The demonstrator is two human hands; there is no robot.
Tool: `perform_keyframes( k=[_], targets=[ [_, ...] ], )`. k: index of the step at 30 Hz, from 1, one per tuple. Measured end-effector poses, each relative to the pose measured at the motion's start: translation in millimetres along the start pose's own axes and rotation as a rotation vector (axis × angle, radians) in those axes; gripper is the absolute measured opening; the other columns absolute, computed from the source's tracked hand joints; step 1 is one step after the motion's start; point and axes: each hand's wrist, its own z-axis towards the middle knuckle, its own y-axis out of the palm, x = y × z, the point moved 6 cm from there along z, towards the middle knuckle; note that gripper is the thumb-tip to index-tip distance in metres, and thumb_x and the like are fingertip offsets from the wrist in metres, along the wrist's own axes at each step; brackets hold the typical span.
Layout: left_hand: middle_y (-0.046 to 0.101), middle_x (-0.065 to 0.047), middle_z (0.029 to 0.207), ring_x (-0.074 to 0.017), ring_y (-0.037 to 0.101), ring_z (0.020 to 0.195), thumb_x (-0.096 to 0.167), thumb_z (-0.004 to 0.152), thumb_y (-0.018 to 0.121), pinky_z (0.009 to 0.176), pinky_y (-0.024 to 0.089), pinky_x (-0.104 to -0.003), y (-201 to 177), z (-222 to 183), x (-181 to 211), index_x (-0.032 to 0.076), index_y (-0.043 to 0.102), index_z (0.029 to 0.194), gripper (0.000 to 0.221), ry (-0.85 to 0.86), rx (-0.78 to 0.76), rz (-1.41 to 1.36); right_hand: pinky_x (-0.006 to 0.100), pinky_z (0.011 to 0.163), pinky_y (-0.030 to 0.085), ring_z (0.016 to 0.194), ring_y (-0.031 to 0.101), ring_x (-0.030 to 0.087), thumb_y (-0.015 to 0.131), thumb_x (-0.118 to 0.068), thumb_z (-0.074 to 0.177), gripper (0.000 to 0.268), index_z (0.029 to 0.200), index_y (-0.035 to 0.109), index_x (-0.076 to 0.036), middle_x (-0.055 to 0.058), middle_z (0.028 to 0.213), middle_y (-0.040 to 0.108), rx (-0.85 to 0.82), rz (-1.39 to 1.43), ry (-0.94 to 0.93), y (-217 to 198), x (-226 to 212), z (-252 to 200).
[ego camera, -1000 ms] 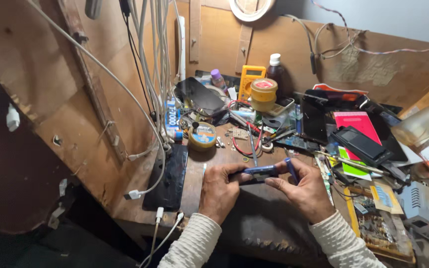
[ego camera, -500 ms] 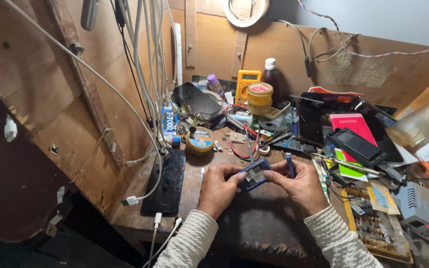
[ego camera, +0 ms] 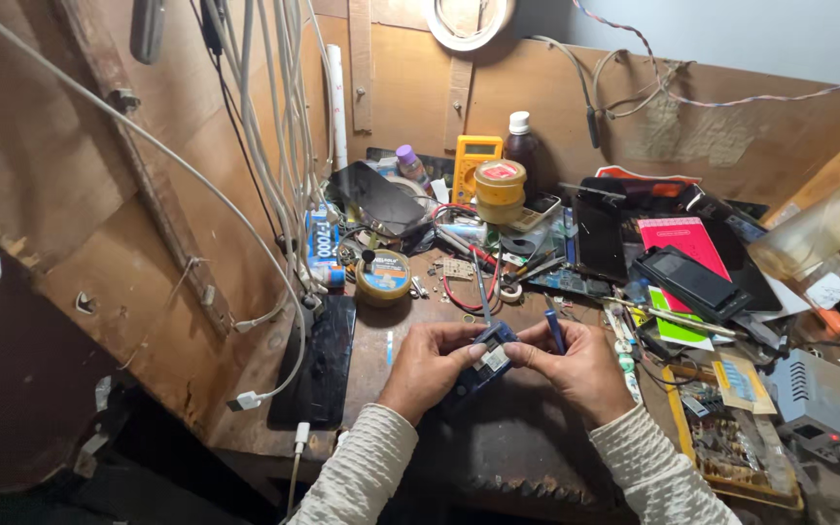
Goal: The person uses a screwdriver to remove screws from a mobile phone and detaches the internal components by hand.
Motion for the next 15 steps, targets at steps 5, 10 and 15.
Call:
perform_keyframes(
  k=[5,10,15],
  targets=[
    [0.079,-0.009,0.103,-0.0114,0.073,0.091,0.012,0.088,0.073,0.081,0.059,-0.028,1,3,2,-0.001,0.072,0.12,0.035,-0.075,-0.076,-0.058,0.024,0.061,0.05,0.065,0.063,0.007,0.086,-0.014,0.078,0.02,0.09,0.08,0.0,0.003,0.076,0.076,-0.03,-0.094,-0.017,0,-9,1],
    [0.08,-0.008,0.097,-0.0082,0.07,0.085,0.023,0.092,0.073,0.077,0.057,-0.025,5,16,2,-0.001,0.076,0.116,0.034,0.02,-0.037,0.123,0.023,0.06,0.05,0.066,0.062,0.004,0.081,-0.017,0.082,0.026,0.103,0.078,-0.003,0.001,0.081,0.073,-0.094,-0.179,-0.056,-1,-4,10],
    [0.08,-0.008,0.094,-0.0084,0.069,0.079,0.021,0.086,0.079,0.072,0.054,-0.025,2,19,-22,-0.003,0.079,0.11,0.034,-0.137,-0.012,-0.002,0.031,0.055,0.054,0.058,0.061,0.009,0.062,-0.018,0.096,0.027,0.116,0.067,-0.002,0.005,0.087,0.073,0.03,0.159,-0.078,-27,12,33]
  ],
)
